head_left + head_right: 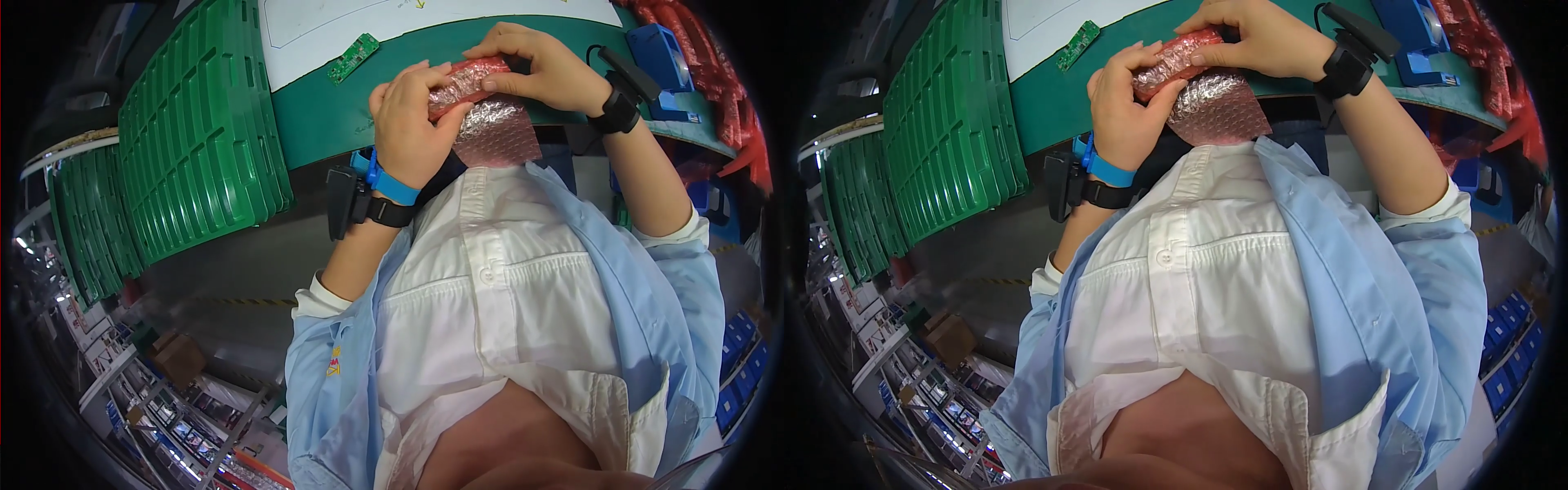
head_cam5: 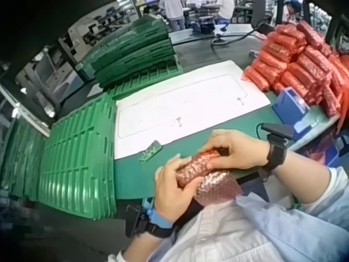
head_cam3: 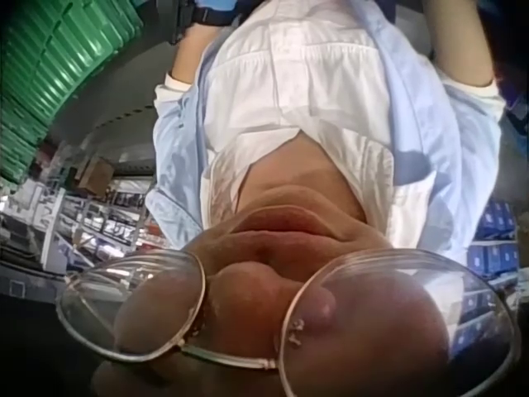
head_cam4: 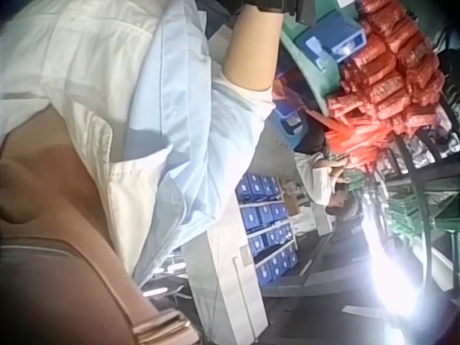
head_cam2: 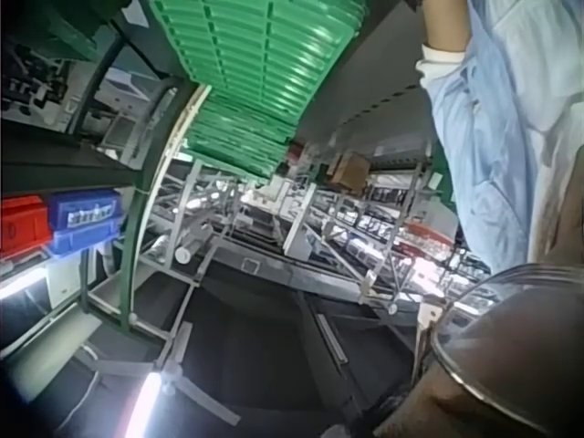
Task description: The person prepares bubble wrap, picks up circuit boards from a green tray, and wraps them into a stack by hand.
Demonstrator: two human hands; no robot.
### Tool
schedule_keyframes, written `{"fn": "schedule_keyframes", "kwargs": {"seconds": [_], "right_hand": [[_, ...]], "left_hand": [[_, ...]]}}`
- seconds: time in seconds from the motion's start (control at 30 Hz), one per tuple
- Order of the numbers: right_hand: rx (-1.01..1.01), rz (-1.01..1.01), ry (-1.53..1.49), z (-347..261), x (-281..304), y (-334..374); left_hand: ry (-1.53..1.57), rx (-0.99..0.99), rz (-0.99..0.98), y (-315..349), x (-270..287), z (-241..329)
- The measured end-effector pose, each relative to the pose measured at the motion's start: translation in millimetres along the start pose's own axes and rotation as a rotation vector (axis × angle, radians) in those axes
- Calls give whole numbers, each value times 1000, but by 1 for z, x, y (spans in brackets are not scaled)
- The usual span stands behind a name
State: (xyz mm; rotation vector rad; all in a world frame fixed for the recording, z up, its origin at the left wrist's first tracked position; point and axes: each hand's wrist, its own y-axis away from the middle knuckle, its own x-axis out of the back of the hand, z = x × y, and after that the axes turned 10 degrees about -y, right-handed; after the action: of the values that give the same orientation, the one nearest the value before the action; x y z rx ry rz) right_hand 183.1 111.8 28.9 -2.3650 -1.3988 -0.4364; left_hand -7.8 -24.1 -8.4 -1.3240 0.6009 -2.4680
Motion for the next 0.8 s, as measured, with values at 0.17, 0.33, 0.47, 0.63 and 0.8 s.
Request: {"fn": "schedule_keyframes", "kwargs": {"seconds": [0.17, 0.33, 0.47, 0.63, 0.8], "right_hand": [[3, 30, 16, 7, -5, 8], [23, 110, 13, 5, -13, 12], [14, 141, 20, 4, -18, 12], [24, 166, 19, 5, -18, 15], [31, 178, 20, 6, -19, 15]], "left_hand": [[175, 154, 192, -22, 23, -34], [-590, 71, 102, -33, 29, -61], [-452, 224, 80, -37, 31, -57], [126, 526, 26, -48, 47, -28], [723, 444, 29, -51, 48, -1]]}}
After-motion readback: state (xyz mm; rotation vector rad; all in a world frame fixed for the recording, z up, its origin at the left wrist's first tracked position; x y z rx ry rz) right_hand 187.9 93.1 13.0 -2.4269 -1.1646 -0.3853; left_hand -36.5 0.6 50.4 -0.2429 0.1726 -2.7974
